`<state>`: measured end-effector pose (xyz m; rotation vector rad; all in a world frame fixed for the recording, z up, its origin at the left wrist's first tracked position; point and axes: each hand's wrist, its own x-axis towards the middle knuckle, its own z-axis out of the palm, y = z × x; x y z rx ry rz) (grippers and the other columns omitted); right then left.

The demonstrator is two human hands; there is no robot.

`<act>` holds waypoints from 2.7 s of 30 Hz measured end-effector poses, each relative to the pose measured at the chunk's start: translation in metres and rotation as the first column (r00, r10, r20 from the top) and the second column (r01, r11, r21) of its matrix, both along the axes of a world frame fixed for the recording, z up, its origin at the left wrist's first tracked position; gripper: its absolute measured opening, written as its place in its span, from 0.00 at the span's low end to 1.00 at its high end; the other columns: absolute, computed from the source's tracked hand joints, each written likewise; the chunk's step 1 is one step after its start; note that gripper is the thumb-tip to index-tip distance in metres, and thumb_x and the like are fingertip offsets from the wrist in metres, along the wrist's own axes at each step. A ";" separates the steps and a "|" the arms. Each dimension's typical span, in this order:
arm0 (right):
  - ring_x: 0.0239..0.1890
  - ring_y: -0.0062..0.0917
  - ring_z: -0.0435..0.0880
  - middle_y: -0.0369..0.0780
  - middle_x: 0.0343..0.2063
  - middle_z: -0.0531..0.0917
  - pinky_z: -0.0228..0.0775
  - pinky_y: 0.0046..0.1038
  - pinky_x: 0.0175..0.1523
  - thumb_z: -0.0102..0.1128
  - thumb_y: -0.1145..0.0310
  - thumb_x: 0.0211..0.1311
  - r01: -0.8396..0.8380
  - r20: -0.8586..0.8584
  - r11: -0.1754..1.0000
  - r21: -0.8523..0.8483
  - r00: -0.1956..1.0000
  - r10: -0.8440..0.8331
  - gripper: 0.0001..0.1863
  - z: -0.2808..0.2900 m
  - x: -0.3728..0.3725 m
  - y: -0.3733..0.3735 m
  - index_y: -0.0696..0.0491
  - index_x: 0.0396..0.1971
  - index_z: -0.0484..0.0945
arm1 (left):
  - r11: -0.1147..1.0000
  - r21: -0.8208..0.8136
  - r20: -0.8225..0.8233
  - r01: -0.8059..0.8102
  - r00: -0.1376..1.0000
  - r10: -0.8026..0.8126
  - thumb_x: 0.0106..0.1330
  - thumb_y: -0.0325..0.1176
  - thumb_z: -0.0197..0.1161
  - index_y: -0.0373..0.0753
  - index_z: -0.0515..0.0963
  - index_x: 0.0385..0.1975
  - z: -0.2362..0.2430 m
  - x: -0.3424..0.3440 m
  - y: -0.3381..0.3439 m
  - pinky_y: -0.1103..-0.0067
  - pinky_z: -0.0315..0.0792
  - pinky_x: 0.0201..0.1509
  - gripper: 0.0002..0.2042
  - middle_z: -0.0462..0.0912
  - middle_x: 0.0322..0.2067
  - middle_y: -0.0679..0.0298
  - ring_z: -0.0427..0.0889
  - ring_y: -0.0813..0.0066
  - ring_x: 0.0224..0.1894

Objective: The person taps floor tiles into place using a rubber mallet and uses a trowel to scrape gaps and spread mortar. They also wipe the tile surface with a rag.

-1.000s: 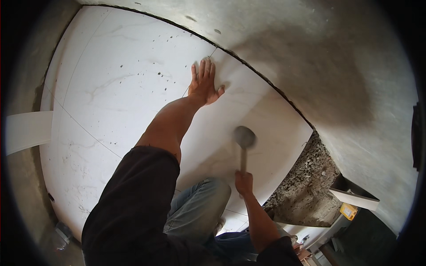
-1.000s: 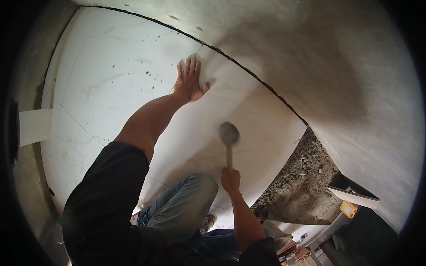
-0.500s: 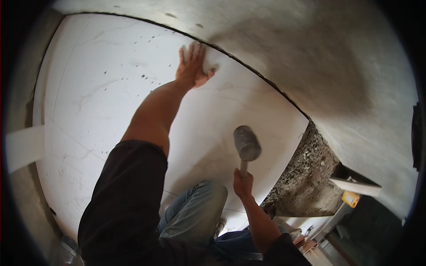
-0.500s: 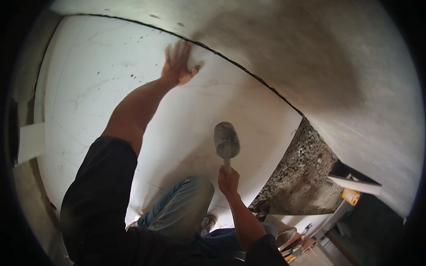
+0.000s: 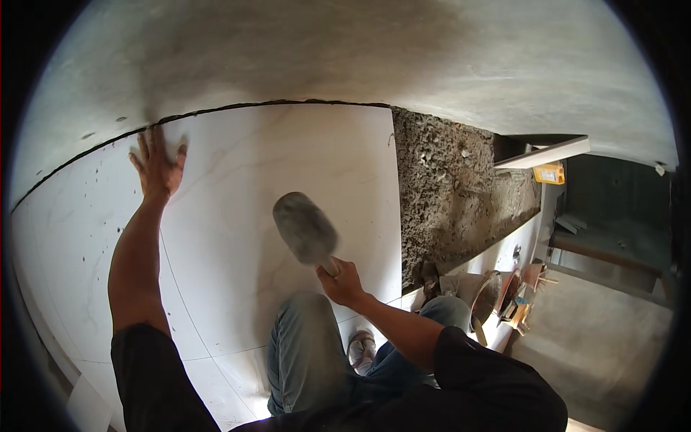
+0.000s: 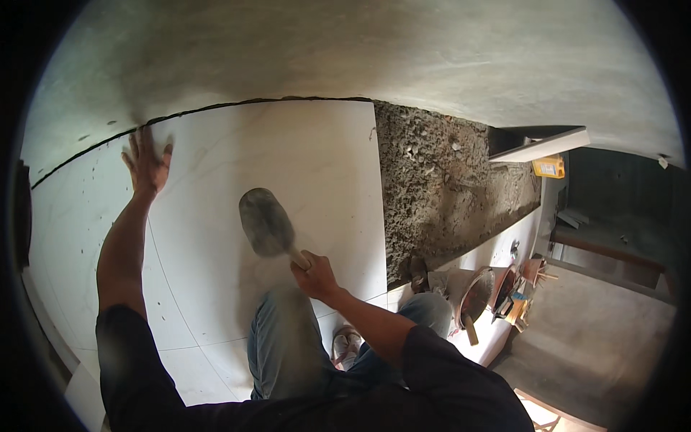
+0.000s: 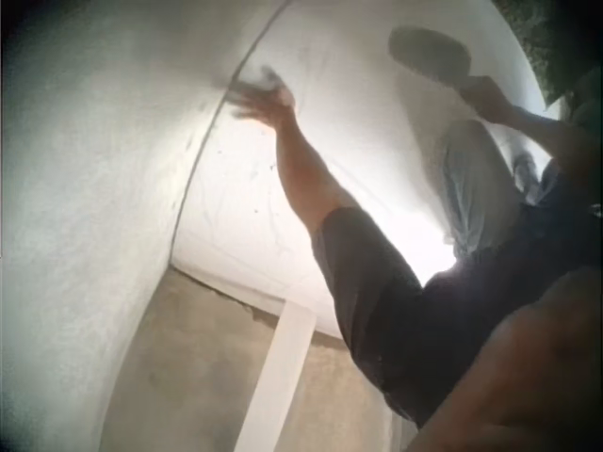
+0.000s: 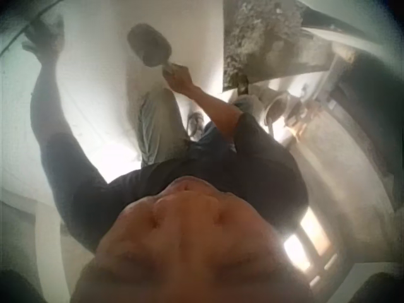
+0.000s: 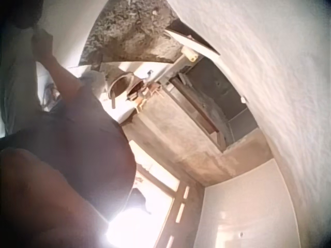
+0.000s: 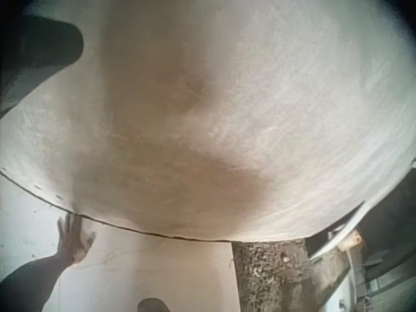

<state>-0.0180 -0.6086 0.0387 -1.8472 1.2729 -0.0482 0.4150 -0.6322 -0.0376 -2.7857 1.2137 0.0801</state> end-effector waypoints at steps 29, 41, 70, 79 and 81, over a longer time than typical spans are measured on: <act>0.30 0.44 0.82 0.46 0.24 0.82 0.72 0.43 0.36 0.63 0.55 0.56 0.608 -0.649 0.786 0.112 0.644 -0.406 0.14 0.054 -0.413 0.220 0.51 0.28 0.77 | 0.968 0.038 0.230 0.246 0.941 -0.248 0.71 0.61 0.33 0.43 0.40 0.72 -0.070 -0.203 0.074 0.40 0.46 0.65 0.37 0.38 0.73 0.55 0.41 0.47 0.73; 0.46 0.43 0.76 0.46 0.38 0.76 0.67 0.41 0.55 0.66 0.52 0.52 0.644 -0.539 0.763 -0.048 0.627 -0.563 0.31 0.008 -0.453 0.314 0.51 0.53 0.69 | 0.672 -0.594 -0.648 0.442 0.233 -0.726 0.72 0.52 0.42 0.36 0.40 0.71 -0.023 -0.541 -0.044 0.59 0.35 0.74 0.36 0.42 0.72 0.50 0.40 0.54 0.74; 0.61 0.33 0.70 0.48 0.59 0.71 0.62 0.32 0.63 0.41 0.60 0.72 0.880 0.490 0.335 -0.337 0.468 -0.736 0.25 0.214 -0.637 -0.069 0.59 0.62 0.64 | 0.950 0.152 -0.358 0.271 0.911 -0.203 0.70 0.60 0.35 0.49 0.37 0.72 0.024 -0.449 -0.020 0.44 0.28 0.69 0.36 0.29 0.72 0.54 0.25 0.50 0.73; 0.40 0.42 0.80 0.53 0.35 0.81 0.69 0.39 0.50 0.48 0.60 0.63 0.294 0.178 0.954 0.067 0.937 -0.301 0.20 0.039 -0.291 -0.198 0.62 0.45 0.74 | 0.950 -0.037 -0.220 0.310 0.925 -0.310 0.68 0.63 0.37 0.49 0.39 0.72 0.005 -0.407 -0.154 0.46 0.25 0.69 0.38 0.32 0.72 0.53 0.28 0.47 0.73; 0.40 0.41 0.80 0.53 0.35 0.80 0.69 0.39 0.50 0.48 0.60 0.63 0.217 0.149 0.976 0.034 0.964 -0.219 0.21 0.004 -0.265 -0.213 0.63 0.45 0.74 | 0.942 -0.039 -0.182 0.335 0.924 -0.336 0.68 0.63 0.37 0.47 0.40 0.72 0.008 -0.402 -0.166 0.46 0.25 0.70 0.38 0.33 0.72 0.53 0.29 0.47 0.73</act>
